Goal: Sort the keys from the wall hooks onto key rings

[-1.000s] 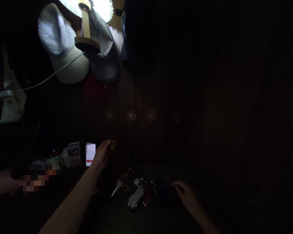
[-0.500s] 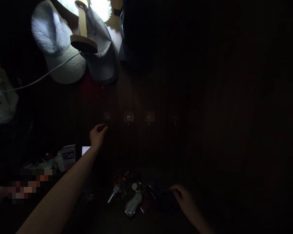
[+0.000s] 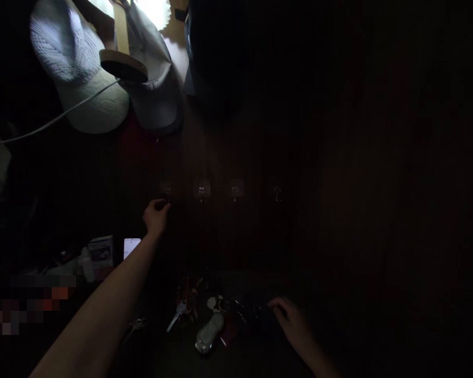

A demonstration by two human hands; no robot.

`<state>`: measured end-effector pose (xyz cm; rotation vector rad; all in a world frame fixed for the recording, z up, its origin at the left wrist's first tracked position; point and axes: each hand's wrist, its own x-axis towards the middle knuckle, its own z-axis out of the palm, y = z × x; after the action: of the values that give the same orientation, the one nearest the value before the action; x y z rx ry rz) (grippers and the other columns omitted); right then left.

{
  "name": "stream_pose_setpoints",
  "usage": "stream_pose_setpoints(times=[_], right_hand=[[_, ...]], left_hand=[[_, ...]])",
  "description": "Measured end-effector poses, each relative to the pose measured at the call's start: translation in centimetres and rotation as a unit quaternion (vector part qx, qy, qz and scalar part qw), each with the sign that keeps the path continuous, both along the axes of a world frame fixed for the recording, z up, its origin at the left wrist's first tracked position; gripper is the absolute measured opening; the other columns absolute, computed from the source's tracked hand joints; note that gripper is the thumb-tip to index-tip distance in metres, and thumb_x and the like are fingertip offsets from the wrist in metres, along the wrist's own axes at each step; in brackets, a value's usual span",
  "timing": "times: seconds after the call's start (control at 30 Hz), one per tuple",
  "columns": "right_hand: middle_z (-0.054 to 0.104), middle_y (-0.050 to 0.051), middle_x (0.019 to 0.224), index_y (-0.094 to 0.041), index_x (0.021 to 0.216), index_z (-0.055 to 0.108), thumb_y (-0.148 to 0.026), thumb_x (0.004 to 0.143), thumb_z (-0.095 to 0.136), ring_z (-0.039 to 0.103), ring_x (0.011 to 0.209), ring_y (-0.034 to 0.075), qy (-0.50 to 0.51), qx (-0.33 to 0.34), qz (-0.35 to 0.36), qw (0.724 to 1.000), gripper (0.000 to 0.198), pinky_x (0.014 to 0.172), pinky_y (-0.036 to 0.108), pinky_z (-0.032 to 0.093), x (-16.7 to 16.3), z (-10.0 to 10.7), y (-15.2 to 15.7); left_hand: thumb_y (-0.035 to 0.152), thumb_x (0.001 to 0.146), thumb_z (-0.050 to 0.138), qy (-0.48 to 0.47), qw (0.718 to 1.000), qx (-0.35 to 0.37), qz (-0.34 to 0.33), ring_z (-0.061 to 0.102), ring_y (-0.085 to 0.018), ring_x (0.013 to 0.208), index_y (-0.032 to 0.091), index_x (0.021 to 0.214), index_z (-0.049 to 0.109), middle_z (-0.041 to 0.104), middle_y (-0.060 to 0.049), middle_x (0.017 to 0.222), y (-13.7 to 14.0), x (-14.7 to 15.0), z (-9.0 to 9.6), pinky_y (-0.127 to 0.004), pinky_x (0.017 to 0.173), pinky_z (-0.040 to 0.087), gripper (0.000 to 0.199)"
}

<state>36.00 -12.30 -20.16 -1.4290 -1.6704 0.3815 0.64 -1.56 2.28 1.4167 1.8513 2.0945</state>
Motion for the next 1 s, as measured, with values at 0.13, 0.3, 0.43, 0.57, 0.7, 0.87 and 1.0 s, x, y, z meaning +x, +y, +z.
stream_pose_setpoints(times=[0.13,0.3,0.43,0.57,0.7,0.87,1.0], right_hand=[[0.068,0.003,0.081,-0.025,0.072,0.064,-0.030,0.074,0.042,0.062,0.084,0.021,-0.002,0.000,-0.005,1.000,0.022,0.079,0.032,0.046,0.0,0.1,0.0],[0.068,0.003,0.081,-0.025,0.071,0.064,-0.028,0.075,0.042,0.062,0.084,0.021,0.006,0.013,-0.008,1.000,0.022,0.079,0.032,0.046,-0.1,0.0,-0.1],[0.067,0.003,0.080,-0.026,0.071,0.063,-0.029,0.076,0.043,0.062,0.082,0.020,0.014,0.016,-0.007,1.000,0.021,0.077,0.031,0.046,-0.1,0.0,-0.1],[0.067,0.003,0.080,-0.025,0.071,0.063,-0.030,0.076,0.042,0.062,0.083,0.020,0.016,0.011,-0.001,1.000,0.022,0.079,0.031,0.046,0.0,-0.3,0.1],[0.067,0.003,0.081,-0.024,0.072,0.063,-0.031,0.077,0.041,0.062,0.085,0.020,0.021,0.013,0.000,1.000,0.023,0.081,0.032,0.046,0.1,-0.5,0.2],[0.068,0.003,0.083,-0.024,0.072,0.064,-0.028,0.075,0.043,0.062,0.085,0.020,0.027,0.015,0.003,1.000,0.021,0.081,0.033,0.046,0.1,-0.4,0.1],[0.068,0.002,0.080,-0.024,0.069,0.064,-0.026,0.072,0.043,0.063,0.085,0.020,0.025,0.018,-0.001,1.000,0.021,0.082,0.033,0.046,0.1,-0.5,0.4]], left_hand=[[0.026,0.065,0.068,-0.018,1.000,0.005,-0.011,0.062,-0.021,0.087,0.019,0.088,0.065,0.069,-0.006,0.090,0.6,0.1,-0.6,-0.032,0.081,0.046,0.024],[0.028,0.066,0.066,-0.019,0.999,0.018,-0.024,0.062,-0.021,0.091,0.018,0.090,0.064,0.068,-0.007,0.093,1.4,0.0,-1.6,-0.033,0.085,0.045,0.026],[0.027,0.065,0.067,-0.018,0.999,0.017,-0.041,0.061,-0.021,0.095,0.018,0.092,0.063,0.068,-0.007,0.097,1.1,-0.2,-2.1,-0.033,0.087,0.044,0.028],[0.024,0.063,0.069,-0.032,0.998,-0.003,-0.051,0.062,-0.022,0.094,0.018,0.091,0.063,0.068,-0.007,0.095,0.3,-0.2,-2.7,-0.034,0.086,0.045,0.029],[0.021,0.062,0.069,-0.053,0.995,-0.003,-0.089,0.063,-0.020,0.089,0.019,0.089,0.062,0.068,-0.006,0.093,-0.6,0.0,-3.8,-0.033,0.085,0.046,0.028],[0.016,0.061,0.069,-0.123,0.981,-0.001,-0.149,0.064,-0.019,0.086,0.020,0.084,0.061,0.069,-0.004,0.084,-1.9,0.5,-6.2,-0.034,0.086,0.046,0.024],[0.013,0.062,0.068,-0.171,0.967,-0.015,-0.189,0.065,-0.018,0.086,0.020,0.082,0.061,0.068,-0.003,0.082,-3.3,0.8,-8.8,-0.033,0.087,0.047,0.022]])
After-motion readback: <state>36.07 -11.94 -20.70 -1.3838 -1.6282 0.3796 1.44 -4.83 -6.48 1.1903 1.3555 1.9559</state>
